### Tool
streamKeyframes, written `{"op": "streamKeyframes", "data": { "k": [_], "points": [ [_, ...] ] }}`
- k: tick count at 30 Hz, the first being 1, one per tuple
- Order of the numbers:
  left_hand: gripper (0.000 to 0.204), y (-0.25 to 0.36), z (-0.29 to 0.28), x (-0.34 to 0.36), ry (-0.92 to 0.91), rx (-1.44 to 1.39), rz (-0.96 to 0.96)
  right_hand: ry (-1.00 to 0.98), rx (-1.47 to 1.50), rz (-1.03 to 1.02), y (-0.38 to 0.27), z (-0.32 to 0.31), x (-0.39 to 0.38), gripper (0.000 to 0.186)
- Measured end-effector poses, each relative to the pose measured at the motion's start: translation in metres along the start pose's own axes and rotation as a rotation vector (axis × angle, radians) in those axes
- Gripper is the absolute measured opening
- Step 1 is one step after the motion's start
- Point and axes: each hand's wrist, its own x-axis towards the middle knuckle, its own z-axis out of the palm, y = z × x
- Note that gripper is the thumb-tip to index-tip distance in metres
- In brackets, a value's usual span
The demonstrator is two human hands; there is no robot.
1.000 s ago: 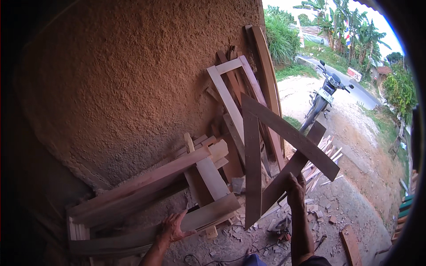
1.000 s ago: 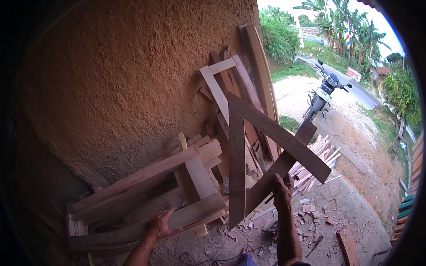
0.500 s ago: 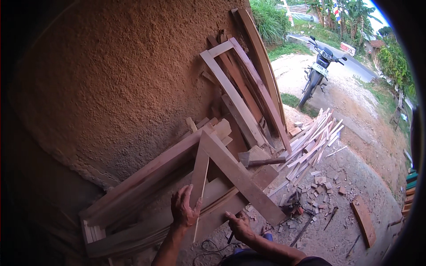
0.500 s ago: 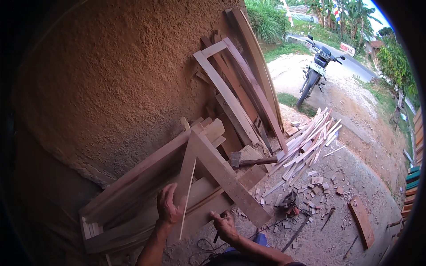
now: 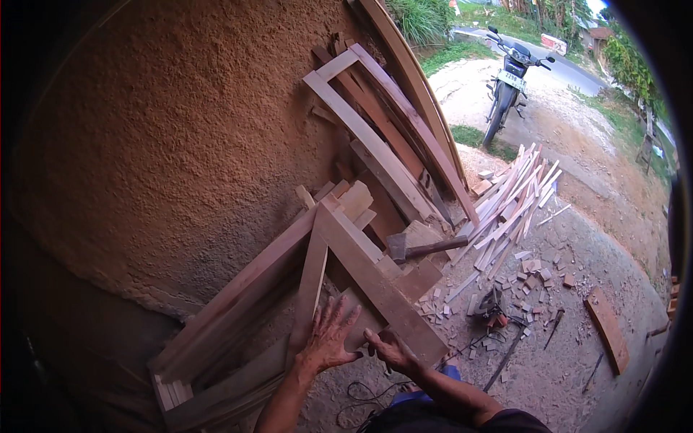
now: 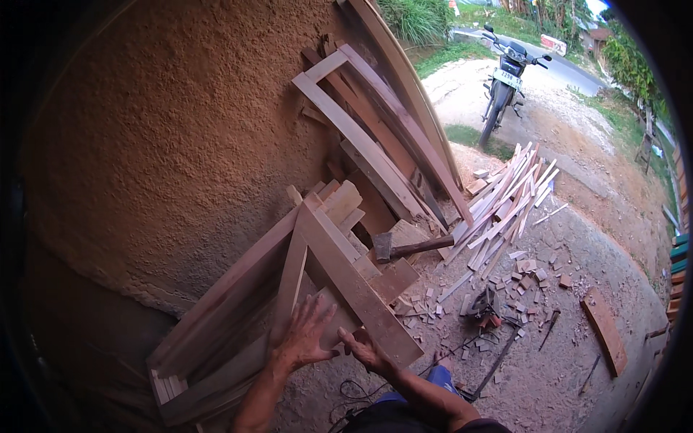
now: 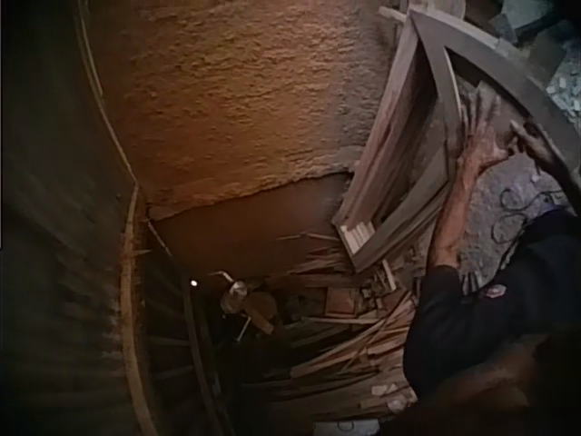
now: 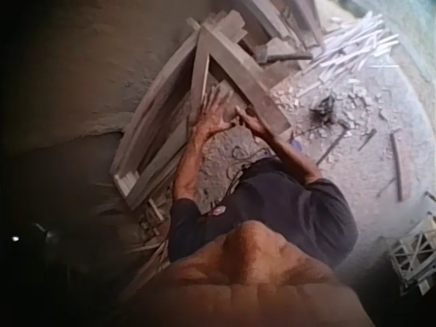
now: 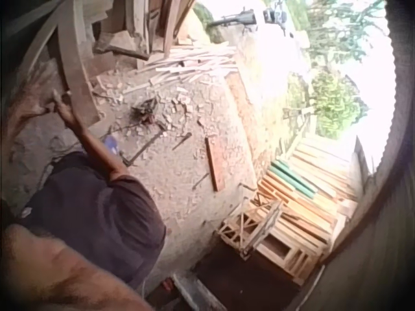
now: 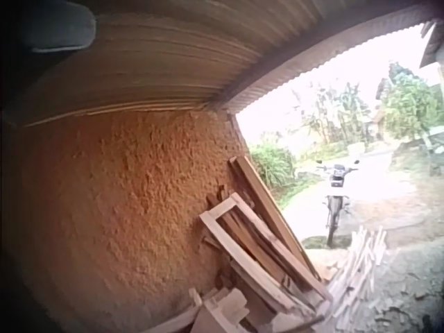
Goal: The person uses a circular saw to cut a wooden frame piece, marks a measurement with a pencil, and checks the fit of the cut components.
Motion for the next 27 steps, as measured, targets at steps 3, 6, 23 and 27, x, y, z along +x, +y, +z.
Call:
{"op": "streamKeyframes", "data": {
  "k": [3,6,23,27],
  "points": [
    [0.112,0.004,-0.001,0.009,-0.038,0.025,-0.015,0.126,0.029,-0.278,0.015,-0.024,-0.003,0.047],
    [0.11,0.009,0.002,0.02,0.028,-0.006,0.012,0.182,-0.013,-0.392,0.036,-0.034,-0.002,0.039],
    [0.099,0.015,0.007,0.049,0.1,-0.014,0.039,0.151,-0.044,-0.229,0.025,-0.047,-0.004,0.041],
    [0.099,0.018,0.005,0.048,0.11,-0.006,0.03,0.073,-0.188,-0.267,0.026,-0.056,-0.005,0.044]
  ]
}}
